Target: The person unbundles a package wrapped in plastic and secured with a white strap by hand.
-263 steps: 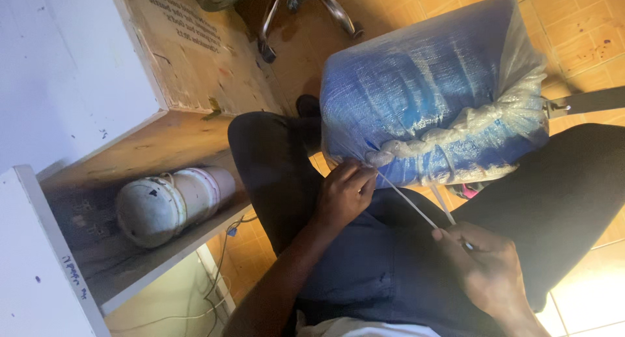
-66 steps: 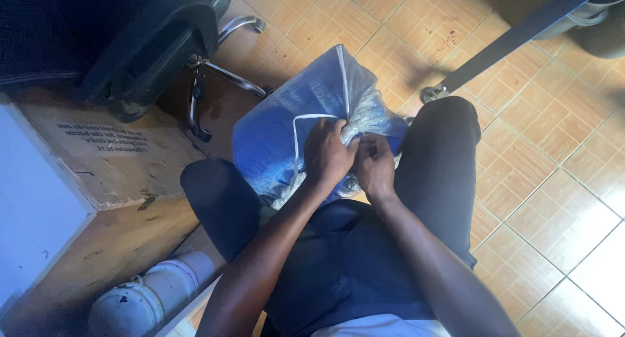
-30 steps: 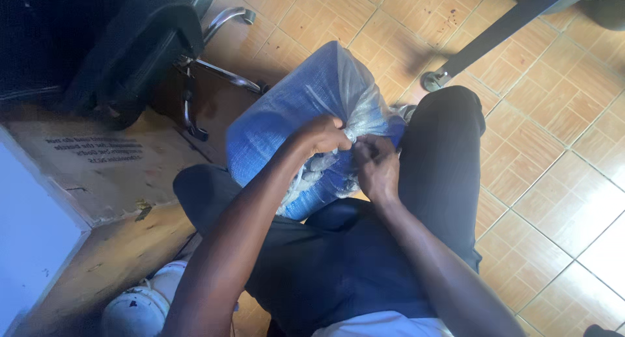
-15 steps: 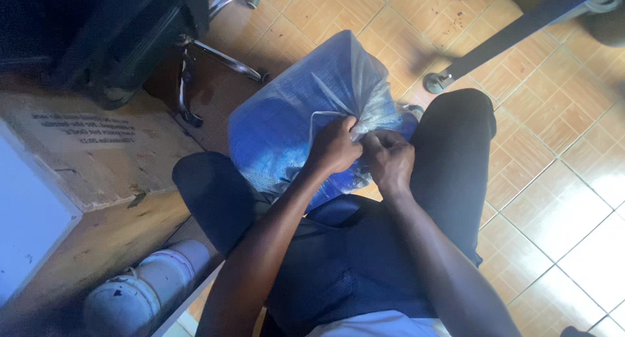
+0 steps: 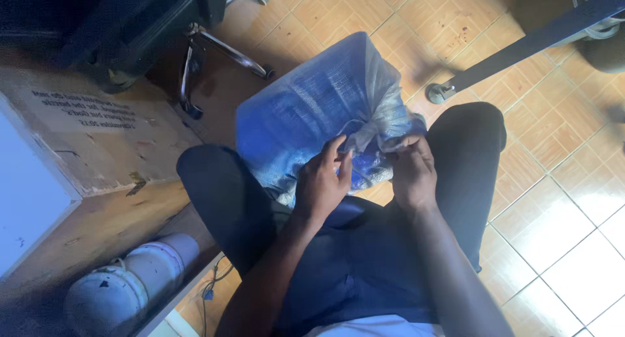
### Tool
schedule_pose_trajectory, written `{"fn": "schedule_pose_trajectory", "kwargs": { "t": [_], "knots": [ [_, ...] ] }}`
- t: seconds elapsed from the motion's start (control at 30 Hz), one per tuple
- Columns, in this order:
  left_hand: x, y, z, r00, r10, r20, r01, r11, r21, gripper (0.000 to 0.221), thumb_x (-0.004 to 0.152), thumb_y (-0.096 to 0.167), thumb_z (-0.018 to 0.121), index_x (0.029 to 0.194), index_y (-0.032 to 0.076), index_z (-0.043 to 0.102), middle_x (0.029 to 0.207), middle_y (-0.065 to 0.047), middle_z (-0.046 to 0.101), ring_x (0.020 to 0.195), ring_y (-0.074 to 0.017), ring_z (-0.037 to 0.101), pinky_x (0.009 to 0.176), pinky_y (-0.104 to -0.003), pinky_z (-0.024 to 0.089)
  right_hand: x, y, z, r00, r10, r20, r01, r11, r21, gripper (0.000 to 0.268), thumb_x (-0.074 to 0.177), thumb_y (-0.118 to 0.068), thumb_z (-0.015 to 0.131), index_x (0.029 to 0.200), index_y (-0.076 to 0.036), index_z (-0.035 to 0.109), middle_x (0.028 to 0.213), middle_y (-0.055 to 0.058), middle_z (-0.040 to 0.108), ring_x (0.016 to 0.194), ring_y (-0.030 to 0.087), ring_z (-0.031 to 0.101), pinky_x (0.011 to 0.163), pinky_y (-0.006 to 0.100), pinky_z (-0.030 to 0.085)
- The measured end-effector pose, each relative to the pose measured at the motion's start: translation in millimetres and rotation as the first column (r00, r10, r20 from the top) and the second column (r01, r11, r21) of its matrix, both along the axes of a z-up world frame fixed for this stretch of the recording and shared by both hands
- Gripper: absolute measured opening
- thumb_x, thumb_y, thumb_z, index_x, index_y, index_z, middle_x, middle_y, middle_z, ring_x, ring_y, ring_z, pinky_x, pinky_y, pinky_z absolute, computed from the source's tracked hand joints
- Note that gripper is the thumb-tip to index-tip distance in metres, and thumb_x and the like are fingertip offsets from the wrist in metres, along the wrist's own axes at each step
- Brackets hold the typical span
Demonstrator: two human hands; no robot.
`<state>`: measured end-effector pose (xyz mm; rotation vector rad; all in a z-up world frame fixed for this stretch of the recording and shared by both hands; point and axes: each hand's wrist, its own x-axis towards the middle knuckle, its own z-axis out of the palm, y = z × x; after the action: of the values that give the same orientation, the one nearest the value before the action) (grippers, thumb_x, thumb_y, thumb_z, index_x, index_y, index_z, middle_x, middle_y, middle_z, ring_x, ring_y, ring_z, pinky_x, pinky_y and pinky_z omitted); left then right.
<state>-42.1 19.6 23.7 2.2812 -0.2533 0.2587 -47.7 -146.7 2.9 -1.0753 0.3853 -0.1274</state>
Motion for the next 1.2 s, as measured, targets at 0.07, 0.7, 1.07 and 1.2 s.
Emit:
{"fn": "schedule_pose_trajectory", "kwargs": {
  "t": [0.07, 0.7, 1.07, 1.2],
  "knots": [
    [-1, 3, 14, 0.985, 0.11, 0.135, -0.126, 0.986, 0.111, 0.02, 0.096, 0.013, 0.068, 0.115, 0.009, 0.071, 0.089, -0.01, 0.077, 0.079, -0.0268, 0.077, 0.068, -0.037, 0.061, 2, -10, -33, 0.991, 0.054, 0.122, -0.043, 0.995, -0.09, 0.013, 0.1, -0.006, 0.047, 0.09, -0.007, 0.055, 0.079, 0.01, 0.059, 0.081, 0.017, 0.06, 0.078, 0.03, 0.044],
    [31, 25, -40, 0.946, -0.153, -0.286, 0.175, 0.983, 0.055, 0.011, 0.089, 0.017, 0.068, 0.091, 0.006, 0.068, 0.077, -0.017, 0.065, 0.085, -0.0437, 0.068, 0.077, -0.053, 0.055, -30, -35, 23, 0.93, 0.28, -0.238, -0.365, 0.62, -0.694, 0.026, 0.099, -0.019, 0.061, 0.112, 0.002, 0.053, 0.078, 0.009, 0.051, 0.073, 0.028, 0.06, 0.071, 0.042, 0.045],
    [31, -4, -19, 0.772, -0.116, -0.625, 0.011, 0.985, -0.17, 0.039, 0.078, 0.047, 0.068, 0.096, 0.012, 0.071, 0.087, -0.014, 0.073, 0.091, -0.0403, 0.073, 0.073, -0.049, 0.054, -42, -25, -25, 0.866, 0.325, -0.381, -0.34, -0.177, -0.923, 0.025, 0.085, -0.047, 0.079, 0.093, -0.023, 0.08, 0.083, 0.005, 0.072, 0.077, 0.03, 0.075, 0.06, 0.039, 0.062],
    [38, 5, -31, 0.758, -0.168, -0.63, 0.038, 0.976, -0.214, 0.044, 0.077, 0.039, 0.07, 0.111, 0.011, 0.067, 0.095, -0.017, 0.074, 0.093, -0.0405, 0.074, 0.073, -0.049, 0.056, -42, -19, 26, 0.775, 0.49, -0.399, -0.294, -0.279, -0.914, 0.016, 0.078, -0.031, 0.079, 0.089, -0.019, 0.08, 0.084, 0.008, 0.073, 0.077, 0.034, 0.076, 0.061, 0.046, 0.064]
  ]
}}
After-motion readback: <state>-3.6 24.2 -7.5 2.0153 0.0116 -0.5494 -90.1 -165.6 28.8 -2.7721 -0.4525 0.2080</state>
